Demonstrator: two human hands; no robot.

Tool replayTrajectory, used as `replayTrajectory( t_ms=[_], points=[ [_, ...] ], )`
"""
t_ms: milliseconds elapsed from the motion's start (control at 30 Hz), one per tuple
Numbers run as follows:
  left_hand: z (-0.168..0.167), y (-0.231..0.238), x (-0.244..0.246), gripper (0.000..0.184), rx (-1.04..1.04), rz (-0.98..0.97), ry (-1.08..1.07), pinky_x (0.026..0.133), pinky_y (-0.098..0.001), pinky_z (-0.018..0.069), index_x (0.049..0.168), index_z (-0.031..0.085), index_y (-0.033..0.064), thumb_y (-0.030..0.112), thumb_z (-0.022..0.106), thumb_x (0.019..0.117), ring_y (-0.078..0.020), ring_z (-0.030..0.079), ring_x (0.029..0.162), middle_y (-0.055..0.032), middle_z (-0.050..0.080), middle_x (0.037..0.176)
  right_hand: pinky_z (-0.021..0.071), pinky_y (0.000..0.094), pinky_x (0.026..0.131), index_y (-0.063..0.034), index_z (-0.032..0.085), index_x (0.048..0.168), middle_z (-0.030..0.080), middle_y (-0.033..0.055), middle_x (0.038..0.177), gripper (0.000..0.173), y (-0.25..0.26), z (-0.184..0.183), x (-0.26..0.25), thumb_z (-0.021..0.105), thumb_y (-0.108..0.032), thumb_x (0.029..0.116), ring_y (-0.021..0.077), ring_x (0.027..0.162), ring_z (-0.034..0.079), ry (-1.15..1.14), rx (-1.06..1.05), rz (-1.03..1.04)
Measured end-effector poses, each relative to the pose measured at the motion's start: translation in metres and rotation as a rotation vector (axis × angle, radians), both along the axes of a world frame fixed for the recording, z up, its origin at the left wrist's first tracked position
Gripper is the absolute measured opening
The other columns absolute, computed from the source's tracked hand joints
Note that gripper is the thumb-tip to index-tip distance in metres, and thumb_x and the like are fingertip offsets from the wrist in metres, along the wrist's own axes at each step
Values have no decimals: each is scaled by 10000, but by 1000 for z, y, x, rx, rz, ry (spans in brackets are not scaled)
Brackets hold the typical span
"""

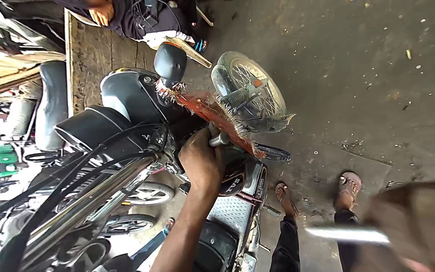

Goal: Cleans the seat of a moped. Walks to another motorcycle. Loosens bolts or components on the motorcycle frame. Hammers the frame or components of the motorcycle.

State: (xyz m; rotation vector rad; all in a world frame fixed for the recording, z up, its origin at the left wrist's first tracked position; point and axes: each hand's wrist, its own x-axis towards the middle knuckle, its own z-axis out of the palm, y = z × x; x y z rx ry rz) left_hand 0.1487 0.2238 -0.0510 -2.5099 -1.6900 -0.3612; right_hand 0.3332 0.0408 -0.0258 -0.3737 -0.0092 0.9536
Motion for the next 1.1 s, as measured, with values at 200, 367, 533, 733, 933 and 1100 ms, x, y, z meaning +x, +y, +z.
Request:
replayTrajectory(
  t_ms=[200, 367, 533, 733, 933, 1100],
  points=[
    [0, -2, 0, 407, -81, 12, 67, 575, -561, 459, 780, 620, 50, 318, 489, 1057, -343, 629, 663, -139, 609, 691, 277, 170, 332, -164, 487, 771, 322, -65, 568, 565, 36, -43, -46, 335, -628, 1055, 20, 374, 285, 112, -374, 829],
    [-7, -4, 3, 309, -82, -13, 98, 606, -599, 485, 829, 674, 29, 246, 537, 1000, -380, 670, 705, -162, 656, 721, 345, 165, 362, -159, 513, 773, 331, -95, 563, 529, 1, -22, 0, 406, -597, 1051, 1, 390, 344, 170, -232, 393],
    [-6, -4, -3, 372, -60, -47, 111, 609, -578, 488, 802, 664, 32, 286, 513, 1028, -361, 669, 704, -159, 648, 715, 402, 247, 436, -110, 542, 766, 419, -39, 555, 418, -10, -3, 22, 502, -411, 1055, 90, 438, 455, 161, 77, 160],
    [-22, -31, -36, 441, -52, -403, 233, 612, -496, 516, 687, 602, 45, 281, 494, 1043, -330, 662, 673, -131, 629, 670, 375, 214, 427, -153, 577, 793, 420, -78, 570, 476, -33, -14, 0, 496, -557, 1031, 42, 444, 423, 128, -101, 283],
    [-26, -36, -49, 479, 6, -468, 243, 588, -475, 464, 631, 524, 37, 245, 478, 1060, -326, 602, 622, -135, 559, 623, 346, 169, 403, -195, 584, 824, 414, -126, 619, 461, -72, -55, -78, 543, -630, 971, -17, 449, 372, 256, -309, 399],
    [-28, -34, -44, 507, 53, -435, 218, 610, -475, 477, 640, 530, 22, 250, 448, 1086, -329, 632, 652, -155, 594, 648, 283, 140, 395, -222, 547, 792, 406, -147, 625, 464, -64, -61, -142, 542, -653, 964, -55, 460, 337, 338, -248, 424]
  ],
)
